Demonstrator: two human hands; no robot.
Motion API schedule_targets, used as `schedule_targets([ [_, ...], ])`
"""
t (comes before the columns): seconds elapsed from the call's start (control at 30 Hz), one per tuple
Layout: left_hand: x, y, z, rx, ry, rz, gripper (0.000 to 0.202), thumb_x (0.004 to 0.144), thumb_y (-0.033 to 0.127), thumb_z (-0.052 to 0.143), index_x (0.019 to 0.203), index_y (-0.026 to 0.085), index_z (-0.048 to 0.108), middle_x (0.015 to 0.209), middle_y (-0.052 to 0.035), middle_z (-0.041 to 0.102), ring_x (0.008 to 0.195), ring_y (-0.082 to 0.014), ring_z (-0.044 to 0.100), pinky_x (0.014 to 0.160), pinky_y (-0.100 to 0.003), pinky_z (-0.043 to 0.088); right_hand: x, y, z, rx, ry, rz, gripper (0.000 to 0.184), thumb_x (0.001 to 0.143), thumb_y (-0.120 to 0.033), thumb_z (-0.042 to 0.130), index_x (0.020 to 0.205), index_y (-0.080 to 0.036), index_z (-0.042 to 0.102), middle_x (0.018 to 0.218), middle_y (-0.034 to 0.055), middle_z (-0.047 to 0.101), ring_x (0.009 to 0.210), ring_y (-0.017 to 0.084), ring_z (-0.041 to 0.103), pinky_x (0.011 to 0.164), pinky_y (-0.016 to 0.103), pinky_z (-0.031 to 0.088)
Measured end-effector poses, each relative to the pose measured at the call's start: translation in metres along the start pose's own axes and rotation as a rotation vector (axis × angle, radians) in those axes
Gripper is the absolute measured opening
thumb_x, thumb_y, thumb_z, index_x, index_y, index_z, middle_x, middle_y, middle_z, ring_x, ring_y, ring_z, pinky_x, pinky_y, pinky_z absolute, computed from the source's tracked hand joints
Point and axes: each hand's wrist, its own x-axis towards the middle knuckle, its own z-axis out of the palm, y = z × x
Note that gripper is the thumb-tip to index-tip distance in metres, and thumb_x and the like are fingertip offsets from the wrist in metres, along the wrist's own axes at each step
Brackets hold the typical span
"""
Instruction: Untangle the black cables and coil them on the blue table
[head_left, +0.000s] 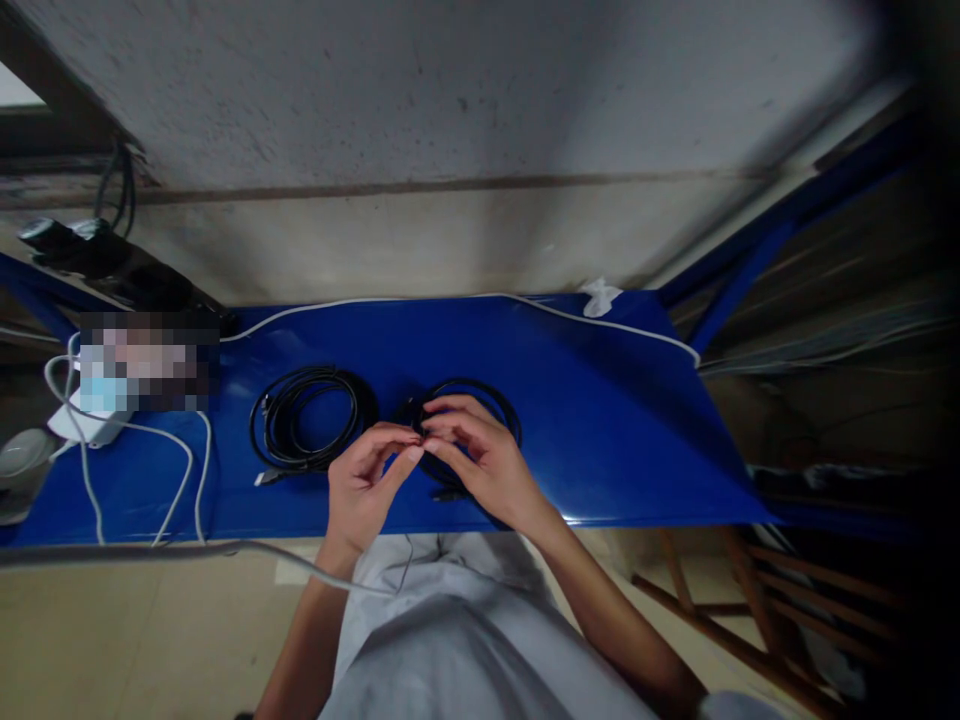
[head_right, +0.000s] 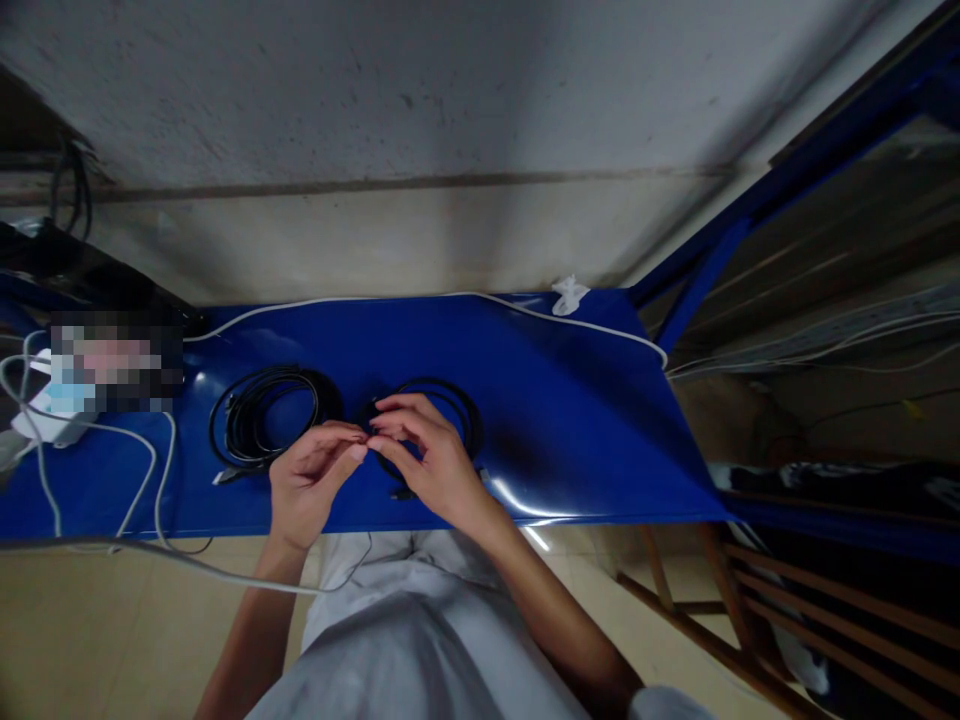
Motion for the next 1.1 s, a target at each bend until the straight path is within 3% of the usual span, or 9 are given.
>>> schedule_targets([
  [0.1, -0.005, -0.001, 0.001, -0.005, 0.028, -0.055, 0.011, 0.091, 0.024, 0.083, 0.100, 0.018, 0.080, 0.098, -0.0073, 0.078, 0.091, -0.0163, 0.075, 0.086, -0.025, 0.063, -0.012, 0.004, 0.006, 0.161, 0.049, 0.124, 0.013, 0.099, -0.036, 0.077, 0.095, -0.024, 0.078, 0.117, 0.0075, 0.072, 0.103, 0.020, 0.070, 0.088, 0.033, 0.057],
  [0.2, -0.010, -0.007, 0.005, -0.027, 0.060, -0.127, 0.016, 0.090, 0.027, 0.085, 0.101, 0.018, 0.079, 0.097, -0.0070, 0.078, 0.087, -0.0156, 0.075, 0.083, -0.024, 0.062, -0.021, 0.009, 0.014, 0.369, 0.082, 0.227, 0.019, 0.091, -0.041, 0.086, 0.097, -0.025, 0.078, 0.105, 0.0041, 0.074, 0.088, 0.017, 0.070, 0.080, 0.030, 0.058],
  [0.3, -0.015, -0.016, 0.013, -0.134, 0.102, -0.192, 0.026, 0.091, 0.031, 0.084, 0.113, 0.020, 0.077, 0.100, -0.0065, 0.077, 0.089, -0.0154, 0.074, 0.082, -0.024, 0.061, -0.028, 0.016, 0.020, 0.453, 0.139, 0.296, 0.026, 0.084, -0.043, 0.092, 0.098, -0.026, 0.079, 0.106, 0.0034, 0.075, 0.087, 0.017, 0.070, 0.080, 0.030, 0.060],
  [0.4, -0.019, -0.021, 0.023, -0.208, 0.123, -0.221, 0.034, 0.093, 0.034, 0.082, 0.125, 0.023, 0.075, 0.107, -0.0071, 0.076, 0.094, -0.0165, 0.074, 0.085, -0.026, 0.061, -0.031, 0.022, 0.024, 0.533, 0.208, 0.317, 0.024, 0.084, -0.043, 0.092, 0.094, -0.026, 0.078, 0.104, 0.0025, 0.075, 0.083, 0.016, 0.069, 0.079, 0.030, 0.061],
  [0.5, -0.021, -0.020, 0.029, -0.181, 0.075, -0.220, 0.031, 0.094, 0.033, 0.081, 0.123, 0.022, 0.077, 0.107, -0.0077, 0.077, 0.095, -0.0177, 0.074, 0.087, -0.028, 0.062, -0.031, 0.024, 0.024, 0.610, 0.226, 0.280, 0.020, 0.087, -0.039, 0.090, 0.091, -0.026, 0.076, 0.101, 0.0014, 0.074, 0.081, 0.015, 0.069, 0.079, 0.030, 0.059],
  [0.63, -0.019, -0.016, 0.028, -0.158, -0.001, -0.172, 0.020, 0.096, 0.028, 0.079, 0.114, 0.021, 0.079, 0.104, -0.0074, 0.076, 0.095, -0.0170, 0.074, 0.089, -0.028, 0.061, -0.028, 0.022, 0.017, 0.560, 0.213, 0.230, 0.019, 0.090, -0.037, 0.088, 0.089, -0.025, 0.074, 0.091, 0.0010, 0.076, 0.082, 0.015, 0.070, 0.082, 0.030, 0.058],
  [0.93, -0.005, -0.014, 0.010, 0.042, -0.137, -0.039, 0.016, 0.097, 0.025, 0.077, 0.111, 0.021, 0.083, 0.109, -0.0110, 0.075, 0.100, -0.0204, 0.073, 0.089, -0.031, 0.059, -0.032, 0.015, -0.006, 0.359, 0.150, 0.261, 0.021, 0.092, -0.042, 0.085, 0.097, -0.024, 0.075, 0.095, 0.0044, 0.082, 0.089, 0.021, 0.078, 0.087, 0.036, 0.062],
  [1.03, 0.001, -0.016, 0.013, 0.117, -0.152, -0.057, 0.021, 0.099, 0.027, 0.075, 0.118, 0.023, 0.080, 0.110, -0.0096, 0.077, 0.100, -0.0212, 0.073, 0.091, -0.034, 0.059, -0.035, 0.015, -0.014, 0.276, 0.156, 0.278, 0.019, 0.094, -0.042, 0.084, 0.097, -0.025, 0.076, 0.102, 0.0054, 0.083, 0.096, 0.022, 0.078, 0.092, 0.037, 0.061],
  [1.1, 0.009, -0.018, 0.016, 0.237, -0.157, 0.006, 0.025, 0.101, 0.028, 0.071, 0.125, 0.024, 0.076, 0.113, -0.0092, 0.077, 0.104, -0.0224, 0.072, 0.097, -0.038, 0.058, -0.036, 0.017, -0.020, 0.248, 0.181, 0.290, 0.019, 0.095, -0.043, 0.082, 0.098, -0.025, 0.076, 0.106, 0.0062, 0.083, 0.102, 0.023, 0.079, 0.097, 0.039, 0.061],
])
